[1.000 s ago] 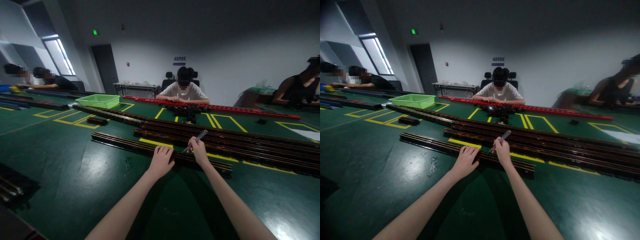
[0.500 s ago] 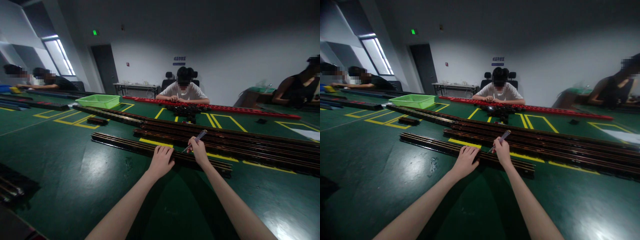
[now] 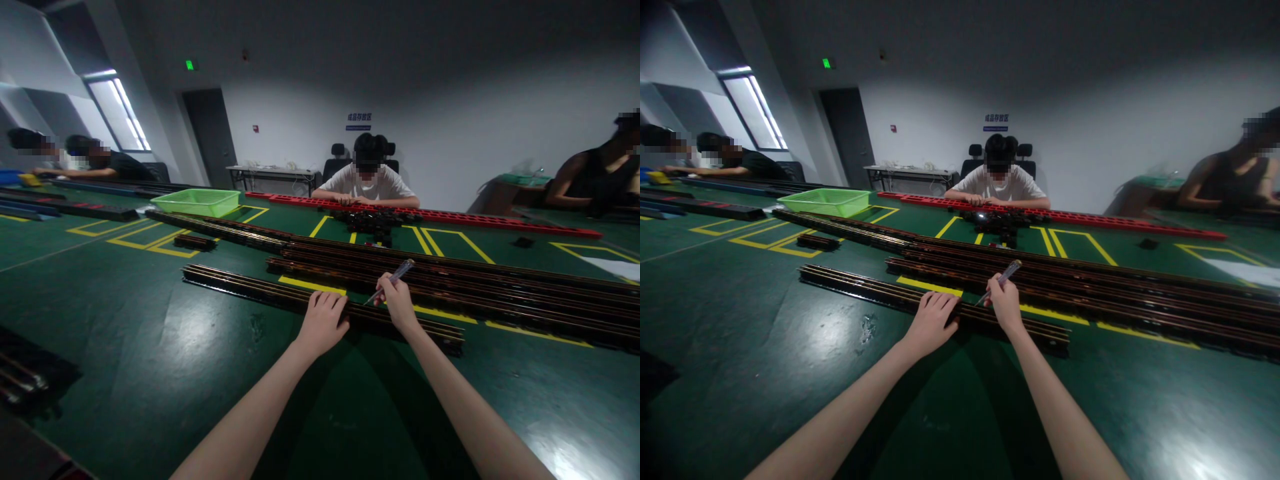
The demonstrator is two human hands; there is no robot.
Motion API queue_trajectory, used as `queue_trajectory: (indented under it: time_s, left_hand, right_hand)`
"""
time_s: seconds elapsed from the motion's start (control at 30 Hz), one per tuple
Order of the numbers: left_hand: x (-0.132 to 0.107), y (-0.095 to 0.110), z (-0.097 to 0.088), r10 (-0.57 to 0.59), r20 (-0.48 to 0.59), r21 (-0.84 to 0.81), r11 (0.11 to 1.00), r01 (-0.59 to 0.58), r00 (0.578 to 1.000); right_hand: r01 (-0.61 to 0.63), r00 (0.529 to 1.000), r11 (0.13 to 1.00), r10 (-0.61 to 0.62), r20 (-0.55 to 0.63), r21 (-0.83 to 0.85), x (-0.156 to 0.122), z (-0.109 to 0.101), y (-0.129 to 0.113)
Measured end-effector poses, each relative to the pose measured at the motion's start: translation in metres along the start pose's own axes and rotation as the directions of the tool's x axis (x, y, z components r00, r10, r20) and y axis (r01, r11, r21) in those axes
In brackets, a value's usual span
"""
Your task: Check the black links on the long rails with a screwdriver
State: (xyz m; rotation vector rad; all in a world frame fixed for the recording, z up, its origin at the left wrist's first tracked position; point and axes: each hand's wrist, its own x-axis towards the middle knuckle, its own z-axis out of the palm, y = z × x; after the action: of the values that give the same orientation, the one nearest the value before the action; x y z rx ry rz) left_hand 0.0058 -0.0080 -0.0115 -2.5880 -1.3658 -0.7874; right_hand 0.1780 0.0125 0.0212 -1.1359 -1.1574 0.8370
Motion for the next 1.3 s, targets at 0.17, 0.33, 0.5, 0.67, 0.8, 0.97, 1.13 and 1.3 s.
queue_trajectory:
  time_s: [0.17, 0.33, 0.5, 0.67, 0.8, 0.97, 1.13, 1.3]
  left_hand:
    - [0.0005, 0.0005, -0.001, -0.005, 0.005, -0.013, 1.0, 0.005, 1.0]
    - [0.0007, 0.0, -0.0006, -0.003, -0.002, -0.011, 1.0, 0.002, 1.0]
    - [0.0004, -0.0005, 0.0009, 0.005, -0.019, 0.0, 1.0, -0.005, 1.0]
    - [-0.0002, -0.0011, 0.002, 0.007, -0.021, -0.012, 1.0, -0.007, 1.0]
    - [-0.0001, -0.0011, 0.0019, 0.004, -0.021, -0.019, 1.0, -0.005, 1.0]
    - [0.0003, 0.0002, -0.0003, -0.004, -0.005, -0.021, 1.0, 0.004, 1.0]
    - [-0.0002, 0.0002, -0.0005, -0.001, -0.003, -0.017, 1.0, 0.001, 1.0]
    - [0.0003, 0.0002, -0.0007, 0.001, -0.003, -0.016, 1.0, -0.001, 1.0]
  right_hand:
    - [0.009, 1.0, 1.0, -0.009, -0.006, -0.006, 0.0003, -0.0006, 0.0006]
    - [0.012, 1.0, 1.0, -0.012, -0.006, -0.003, 0.0007, -0.0002, 0.0008]
    - [0.016, 1.0, 1.0, -0.016, -0.009, -0.007, 0.0014, -0.0004, 0.0025]
    - [0.015, 1.0, 1.0, -0.015, -0.001, -0.017, 0.001, -0.0011, 0.0021]
    - [0.019, 1.0, 1.0, -0.019, 0.002, -0.019, 0.0002, -0.0011, 0.0009]
    - [0.019, 1.0, 1.0, -0.019, -0.002, -0.01, 0.0004, -0.0007, 0.0012]
    - [0.017, 1.0, 1.0, -0.017, -0.005, -0.013, 0.0004, -0.0011, 0.001]
    - [0.017, 1.0, 1.0, -0.017, -0.006, -0.011, -0.0003, -0.0007, -0.0013]
